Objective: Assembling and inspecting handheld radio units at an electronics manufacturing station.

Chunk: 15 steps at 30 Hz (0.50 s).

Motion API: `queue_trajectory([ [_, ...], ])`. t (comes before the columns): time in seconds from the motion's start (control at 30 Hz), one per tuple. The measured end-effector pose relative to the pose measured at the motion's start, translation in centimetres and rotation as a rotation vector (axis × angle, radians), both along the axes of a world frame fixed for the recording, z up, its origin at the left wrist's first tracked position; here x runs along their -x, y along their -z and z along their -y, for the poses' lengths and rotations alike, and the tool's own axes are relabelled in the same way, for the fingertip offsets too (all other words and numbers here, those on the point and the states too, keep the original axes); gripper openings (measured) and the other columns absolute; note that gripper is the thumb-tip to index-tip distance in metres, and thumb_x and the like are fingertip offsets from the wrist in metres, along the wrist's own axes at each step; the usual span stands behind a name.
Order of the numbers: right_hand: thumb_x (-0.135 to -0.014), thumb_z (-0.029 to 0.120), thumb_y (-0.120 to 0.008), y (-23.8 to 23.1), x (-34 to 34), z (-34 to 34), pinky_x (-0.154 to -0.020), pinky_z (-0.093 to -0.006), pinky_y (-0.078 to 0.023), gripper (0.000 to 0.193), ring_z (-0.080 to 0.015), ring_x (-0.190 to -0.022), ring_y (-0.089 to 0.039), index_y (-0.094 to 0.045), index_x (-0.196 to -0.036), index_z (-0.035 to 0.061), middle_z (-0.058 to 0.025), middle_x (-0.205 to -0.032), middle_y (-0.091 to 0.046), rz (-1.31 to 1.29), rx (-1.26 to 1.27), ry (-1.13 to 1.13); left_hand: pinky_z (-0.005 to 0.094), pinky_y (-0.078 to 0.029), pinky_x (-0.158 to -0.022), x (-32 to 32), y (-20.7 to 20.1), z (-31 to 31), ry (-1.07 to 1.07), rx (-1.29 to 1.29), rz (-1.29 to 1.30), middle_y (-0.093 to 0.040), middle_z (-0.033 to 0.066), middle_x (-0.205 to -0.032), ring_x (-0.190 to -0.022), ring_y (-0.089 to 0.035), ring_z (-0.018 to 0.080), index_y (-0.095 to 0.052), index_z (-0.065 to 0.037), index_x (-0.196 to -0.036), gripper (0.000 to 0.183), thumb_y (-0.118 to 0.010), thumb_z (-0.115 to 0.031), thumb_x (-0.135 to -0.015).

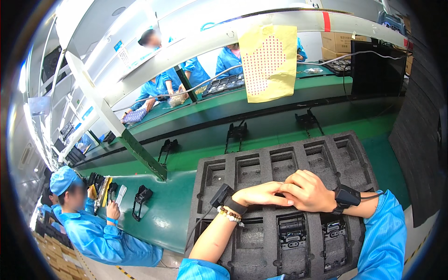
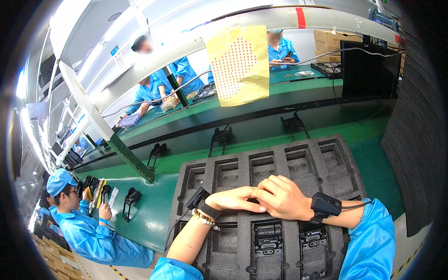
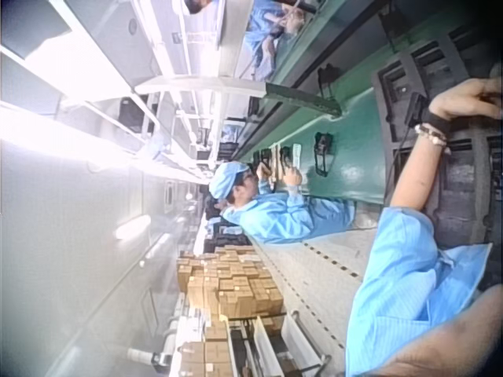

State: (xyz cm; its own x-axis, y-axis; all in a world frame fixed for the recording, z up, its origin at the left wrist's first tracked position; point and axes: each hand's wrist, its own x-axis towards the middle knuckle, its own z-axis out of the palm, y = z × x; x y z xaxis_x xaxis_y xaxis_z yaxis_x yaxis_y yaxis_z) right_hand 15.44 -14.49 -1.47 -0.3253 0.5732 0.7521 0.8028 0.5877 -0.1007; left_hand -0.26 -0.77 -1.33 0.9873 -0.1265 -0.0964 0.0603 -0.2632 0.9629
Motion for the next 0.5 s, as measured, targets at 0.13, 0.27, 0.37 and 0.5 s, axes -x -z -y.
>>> queue_trajectory([
  [0.13,-0.075,0.007,-0.070,-0.02,0.02,0.01,-0.067,-0.0325,-0.047,0.025,-0.0219,-0.077,-0.057,-0.066,-0.100,0.0058,-0.0044,-0.086,-0.060,-0.004,0.005,-0.002,0.0308,-0.043,-0.090,-0.03,0.22,-0.05,0.002,0.003,0.016,-0.064,0.0062,-0.108,-0.102,-0.055,0.0139,-0.064,-0.001,-0.116,0.037,-0.069,-0.030,-0.093],
  [0.27,-0.075,0.007,-0.069,0.05,0.00,-0.02,-0.067,-0.0326,-0.046,0.025,-0.0218,-0.077,-0.057,-0.066,-0.100,0.0057,-0.0044,-0.087,-0.060,-0.002,0.003,-0.005,0.0308,-0.044,-0.090,-0.02,0.20,-0.12,0.002,-0.012,0.016,-0.064,0.0062,-0.107,-0.101,-0.055,0.0140,-0.064,-0.001,-0.116,0.037,-0.069,-0.030,-0.093],
  [0.37,-0.075,0.007,-0.069,0.02,0.02,0.07,-0.067,-0.0327,-0.046,0.025,-0.0218,-0.077,-0.057,-0.066,-0.100,0.0056,-0.0045,-0.086,-0.060,0.001,0.004,-0.003,0.0307,-0.044,-0.089,-0.02,0.20,-0.09,0.010,-0.017,0.018,-0.064,0.0062,-0.107,-0.100,-0.055,0.0140,-0.064,-0.001,-0.116,0.038,-0.069,-0.031,-0.093],
  [0.5,-0.075,0.008,-0.070,0.19,-0.11,-0.07,-0.067,-0.0333,-0.046,0.026,-0.0227,-0.077,-0.057,-0.066,-0.101,0.0061,-0.0050,-0.087,-0.059,-0.008,0.014,-0.003,0.0308,-0.044,-0.090,0.04,-0.62,0.13,-0.008,-0.048,-0.002,-0.064,0.0064,-0.108,-0.100,-0.055,0.0139,-0.063,-0.002,-0.118,0.039,-0.070,-0.030,-0.092],
])
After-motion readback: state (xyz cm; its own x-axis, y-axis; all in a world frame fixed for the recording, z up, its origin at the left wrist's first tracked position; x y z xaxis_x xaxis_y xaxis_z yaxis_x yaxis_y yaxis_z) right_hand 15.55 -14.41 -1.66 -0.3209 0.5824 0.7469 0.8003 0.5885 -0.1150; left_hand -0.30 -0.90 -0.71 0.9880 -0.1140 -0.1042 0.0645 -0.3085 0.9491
